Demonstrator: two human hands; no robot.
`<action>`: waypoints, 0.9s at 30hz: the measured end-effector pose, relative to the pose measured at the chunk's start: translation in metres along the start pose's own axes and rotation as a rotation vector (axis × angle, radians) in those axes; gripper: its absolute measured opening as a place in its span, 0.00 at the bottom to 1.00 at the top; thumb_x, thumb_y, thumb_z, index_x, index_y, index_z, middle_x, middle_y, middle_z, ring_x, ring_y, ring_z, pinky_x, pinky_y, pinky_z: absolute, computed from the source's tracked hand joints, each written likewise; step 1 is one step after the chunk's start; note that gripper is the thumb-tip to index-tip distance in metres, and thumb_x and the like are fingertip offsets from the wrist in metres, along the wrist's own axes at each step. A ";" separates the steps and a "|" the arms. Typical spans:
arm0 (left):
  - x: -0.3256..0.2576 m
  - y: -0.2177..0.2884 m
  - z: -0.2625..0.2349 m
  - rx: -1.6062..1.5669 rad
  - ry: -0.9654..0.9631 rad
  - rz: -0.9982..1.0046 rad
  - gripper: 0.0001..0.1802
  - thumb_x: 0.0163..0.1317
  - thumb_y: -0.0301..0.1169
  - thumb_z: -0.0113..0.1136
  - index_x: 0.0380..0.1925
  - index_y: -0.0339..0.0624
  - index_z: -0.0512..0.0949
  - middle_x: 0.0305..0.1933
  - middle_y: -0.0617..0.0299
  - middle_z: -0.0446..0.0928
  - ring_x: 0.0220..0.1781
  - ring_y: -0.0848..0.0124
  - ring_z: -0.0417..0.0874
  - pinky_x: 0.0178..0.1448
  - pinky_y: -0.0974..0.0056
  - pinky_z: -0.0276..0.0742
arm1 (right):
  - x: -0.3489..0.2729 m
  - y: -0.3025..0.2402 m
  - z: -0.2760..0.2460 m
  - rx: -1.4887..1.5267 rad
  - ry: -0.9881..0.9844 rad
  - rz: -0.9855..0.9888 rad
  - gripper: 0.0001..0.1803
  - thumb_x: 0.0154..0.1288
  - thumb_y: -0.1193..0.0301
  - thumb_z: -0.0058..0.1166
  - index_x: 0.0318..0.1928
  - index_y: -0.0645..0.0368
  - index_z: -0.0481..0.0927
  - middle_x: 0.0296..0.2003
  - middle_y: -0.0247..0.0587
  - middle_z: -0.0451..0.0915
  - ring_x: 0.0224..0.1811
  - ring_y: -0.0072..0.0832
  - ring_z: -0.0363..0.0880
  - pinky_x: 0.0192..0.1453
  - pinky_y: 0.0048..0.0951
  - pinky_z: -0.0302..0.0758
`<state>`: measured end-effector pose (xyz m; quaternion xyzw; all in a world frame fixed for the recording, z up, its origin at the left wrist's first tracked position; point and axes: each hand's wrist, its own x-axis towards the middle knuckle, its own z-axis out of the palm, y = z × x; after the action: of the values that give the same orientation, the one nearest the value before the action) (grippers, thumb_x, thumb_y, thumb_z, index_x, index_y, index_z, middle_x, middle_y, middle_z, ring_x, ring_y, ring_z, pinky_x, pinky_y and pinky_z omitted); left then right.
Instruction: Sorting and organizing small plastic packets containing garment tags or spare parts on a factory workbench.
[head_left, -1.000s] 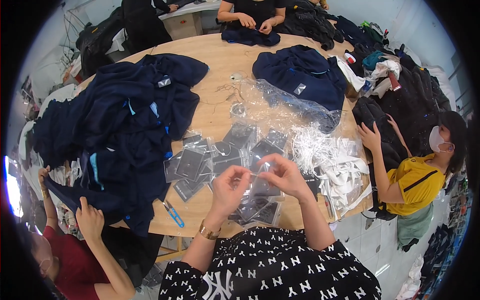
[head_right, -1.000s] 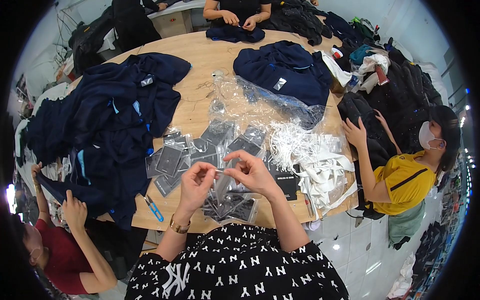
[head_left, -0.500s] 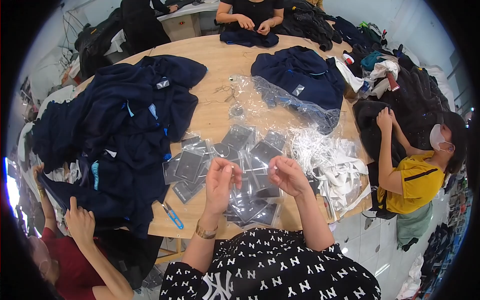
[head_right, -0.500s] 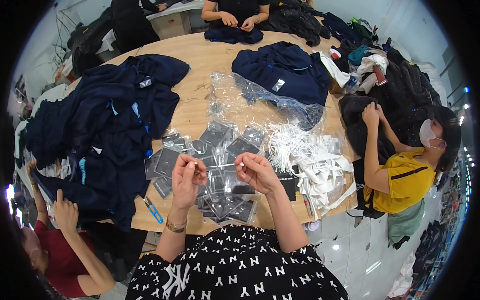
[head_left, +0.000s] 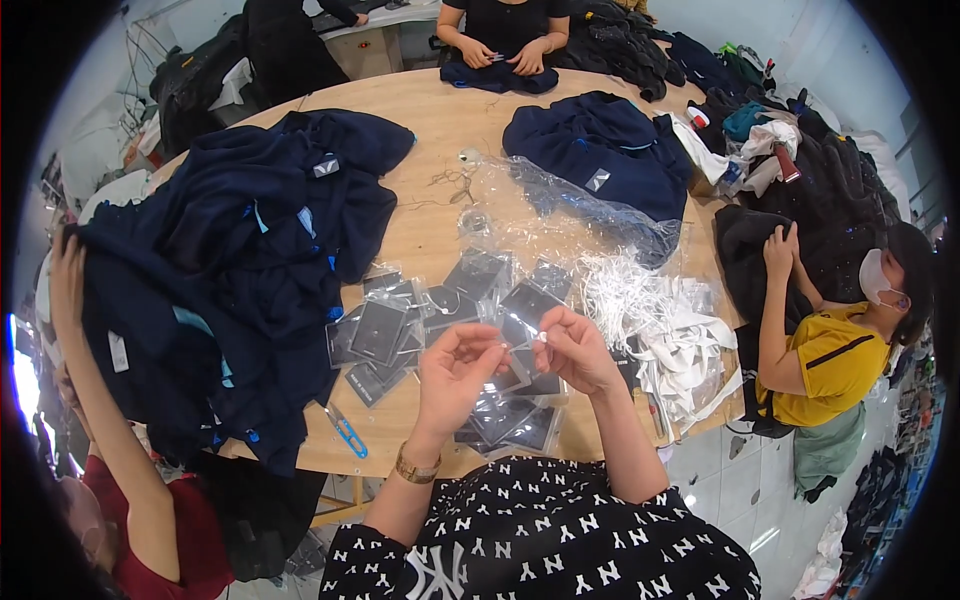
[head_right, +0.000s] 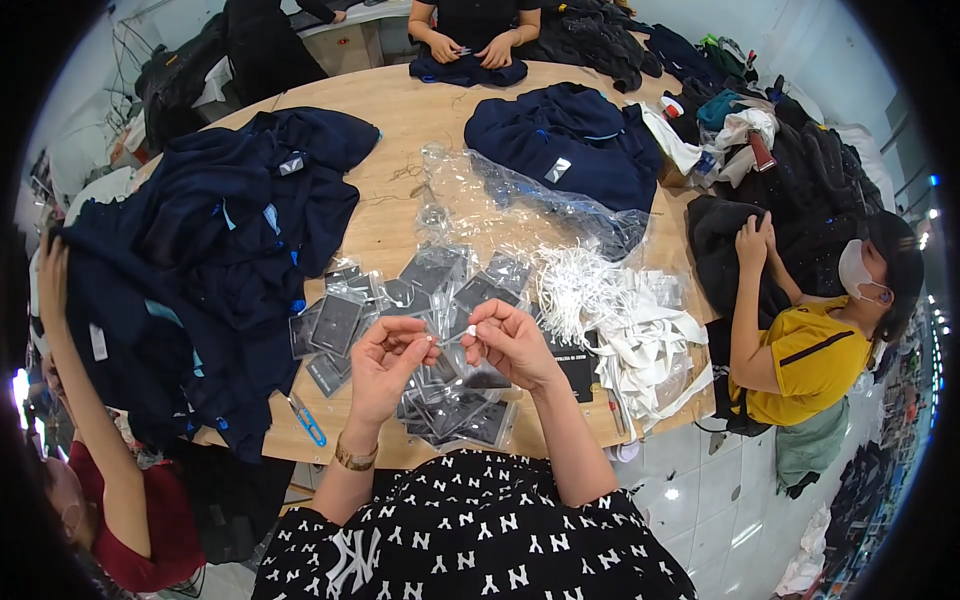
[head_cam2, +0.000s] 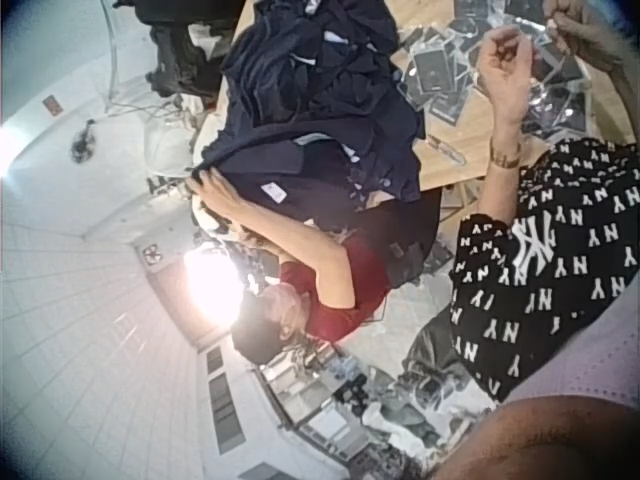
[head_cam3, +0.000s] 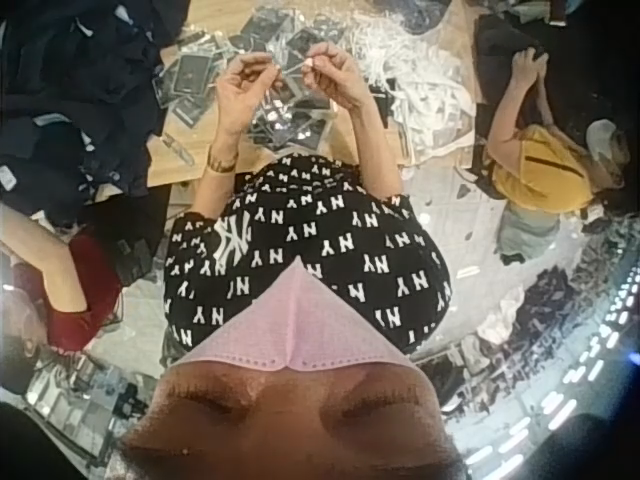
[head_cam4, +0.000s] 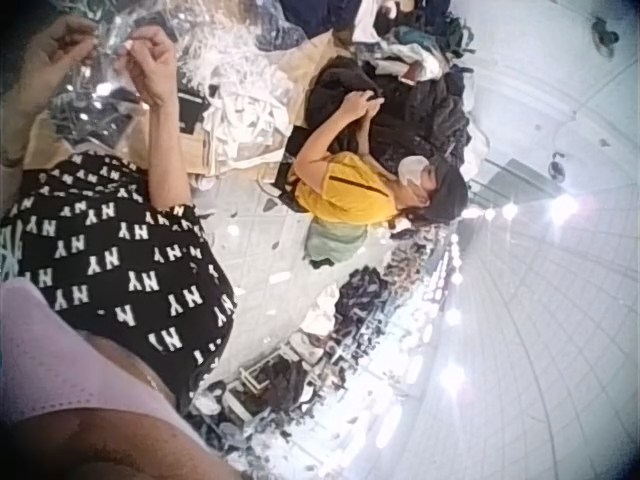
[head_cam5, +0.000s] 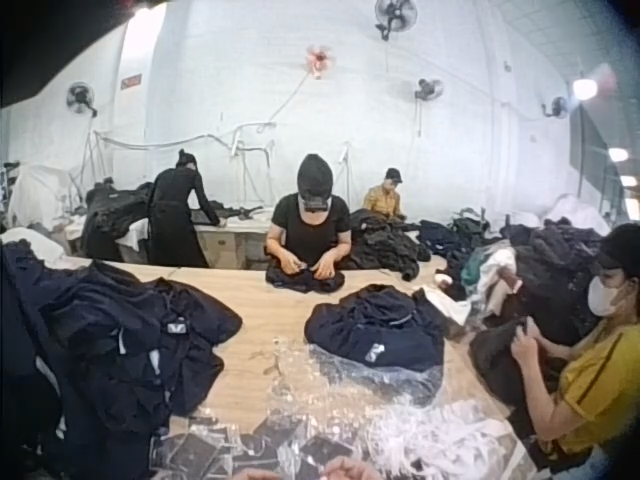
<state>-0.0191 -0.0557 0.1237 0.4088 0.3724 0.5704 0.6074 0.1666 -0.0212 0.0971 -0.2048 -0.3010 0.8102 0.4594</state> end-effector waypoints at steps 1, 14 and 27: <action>0.000 0.000 0.002 0.001 0.002 0.000 0.10 0.56 0.21 0.56 0.39 0.33 0.72 0.35 0.58 0.77 0.34 0.75 0.78 0.39 0.72 0.76 | 0.000 0.000 0.001 -0.092 0.019 -0.005 0.07 0.62 0.76 0.48 0.40 0.64 0.71 0.29 0.41 0.78 0.26 0.24 0.77 0.30 0.19 0.73; -0.002 -0.010 0.009 0.321 0.103 0.130 0.13 0.51 0.23 0.61 0.37 0.36 0.72 0.29 0.60 0.79 0.30 0.81 0.77 0.35 0.76 0.71 | -0.004 -0.001 0.040 -0.760 0.174 -0.205 0.04 0.60 0.77 0.51 0.36 0.62 0.75 0.27 0.29 0.76 0.26 0.12 0.72 0.30 0.13 0.69; -0.007 -0.007 0.019 0.493 0.192 0.168 0.11 0.51 0.18 0.59 0.34 0.35 0.69 0.30 0.62 0.75 0.32 0.80 0.77 0.37 0.76 0.71 | -0.005 0.006 0.036 -0.714 0.185 -0.222 0.05 0.60 0.77 0.51 0.37 0.63 0.75 0.26 0.29 0.75 0.26 0.13 0.71 0.30 0.14 0.69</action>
<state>0.0007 -0.0642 0.1247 0.5178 0.5207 0.5471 0.4018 0.1432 -0.0387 0.1195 -0.3901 -0.5418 0.5780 0.4692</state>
